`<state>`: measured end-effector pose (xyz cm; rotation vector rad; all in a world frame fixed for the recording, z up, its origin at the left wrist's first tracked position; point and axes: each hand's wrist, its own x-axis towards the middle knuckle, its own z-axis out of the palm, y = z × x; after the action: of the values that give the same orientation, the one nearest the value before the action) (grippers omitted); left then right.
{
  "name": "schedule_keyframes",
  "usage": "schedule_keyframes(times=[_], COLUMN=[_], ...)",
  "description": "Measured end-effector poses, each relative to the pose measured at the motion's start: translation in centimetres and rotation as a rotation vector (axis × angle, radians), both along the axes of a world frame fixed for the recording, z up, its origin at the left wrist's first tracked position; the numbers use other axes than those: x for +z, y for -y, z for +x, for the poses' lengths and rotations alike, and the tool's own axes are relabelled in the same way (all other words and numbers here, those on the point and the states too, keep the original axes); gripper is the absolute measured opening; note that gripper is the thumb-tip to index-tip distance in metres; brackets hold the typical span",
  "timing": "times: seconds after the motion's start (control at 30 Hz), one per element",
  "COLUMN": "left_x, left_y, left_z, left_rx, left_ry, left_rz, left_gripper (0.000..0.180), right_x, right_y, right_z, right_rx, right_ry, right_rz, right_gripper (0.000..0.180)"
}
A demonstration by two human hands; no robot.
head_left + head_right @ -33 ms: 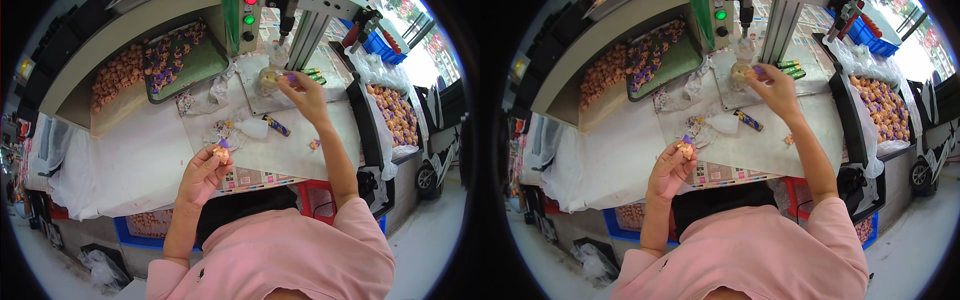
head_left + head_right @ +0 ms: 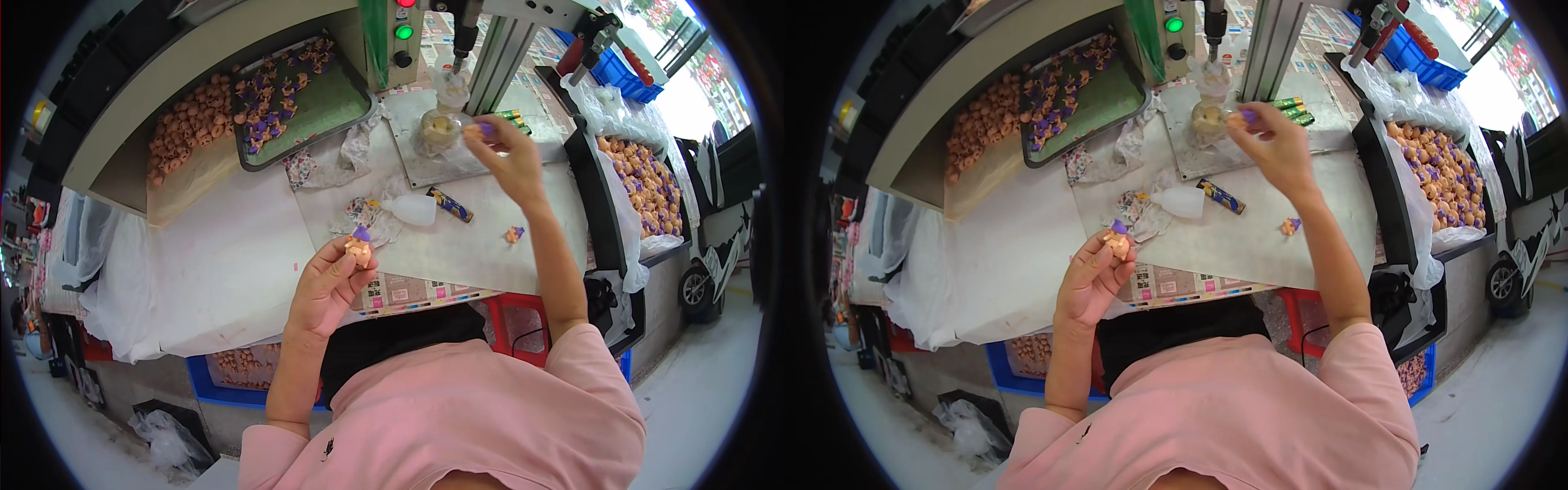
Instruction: Applying adhesive to small doll heads and attaching internal components at a workbench.
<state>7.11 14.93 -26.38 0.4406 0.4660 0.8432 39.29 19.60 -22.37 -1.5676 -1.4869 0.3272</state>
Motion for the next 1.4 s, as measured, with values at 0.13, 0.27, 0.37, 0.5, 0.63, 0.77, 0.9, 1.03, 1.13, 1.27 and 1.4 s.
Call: schedule_keyframes(times=[0.13, 0.27, 0.37, 0.5, 0.63, 0.77, 0.9, 1.03, 1.13, 1.27, 1.4], left_x=[0.3, 1.7, 2.4, 3.1, 2.8, 1.1, -0.7, -2.4, -3.1, -3.7, -2.8], left_y=[-0.9, -3.0, -5.2, -8.5, -11.2, -12.8, -14.1, -14.6, -13.7, -12.8, -11.0], left_z=[-0.1, 1.3, 3.7, 7.8, 12.8, 17.6, 21.0, 23.1, 24.5, 24.6, 26.3], left_rx=[0.014, 0.009, -0.023, -0.124, -0.096, -0.006, 0.216, 0.343, 0.382, 0.432, 0.370], left_ry=[-0.030, -0.091, -0.111, -0.199, -0.427, -0.576, -0.842, -0.923, -0.874, -0.952, -0.964], left_rz=[0.027, 0.120, 0.186, 0.229, 0.310, 0.498, 0.785, 1.164, 1.190, 1.345, 1.345], left_gripper=[0.024, 0.022, 0.024, 0.025, 0.028, 0.027, 0.028, 0.033, 0.032, 0.034, 0.034], right_x=[4.1, 6.9, 6.3, 6.8, 6.9, 8.4, 9.7, 11.5, 13.4, 17.2, 21.9], right_y=[4.9, 11.7, 15.1, 15.7, 13.8, 11.7, 9.4, 6.8, 3.2, -3.8, -7.1], right_z=[6.1, 16.9, 21.4, 20.7, 18.2, 11.4, 7.1, 5.8, 4.8, 4.7, 5.5], right_rx=[-0.353, -0.858, -0.998, -1.009, -0.789, -0.428, -0.116, 0.095, 0.058, -0.112, -0.143], right_ry=[0.262, 0.519, 0.655, 0.688, 0.501, 0.308, 0.258, 0.321, 0.384, 0.448, 0.250], right_rz=[0.193, 0.136, -0.002, -0.036, 0.178, 0.143, 0.098, 0.356, 0.754, 0.837, 0.175], right_gripper=[0.024, 0.025, 0.024, 0.025, 0.021, 0.017, 0.012, 0.013, 0.019, 0.040, 0.056])
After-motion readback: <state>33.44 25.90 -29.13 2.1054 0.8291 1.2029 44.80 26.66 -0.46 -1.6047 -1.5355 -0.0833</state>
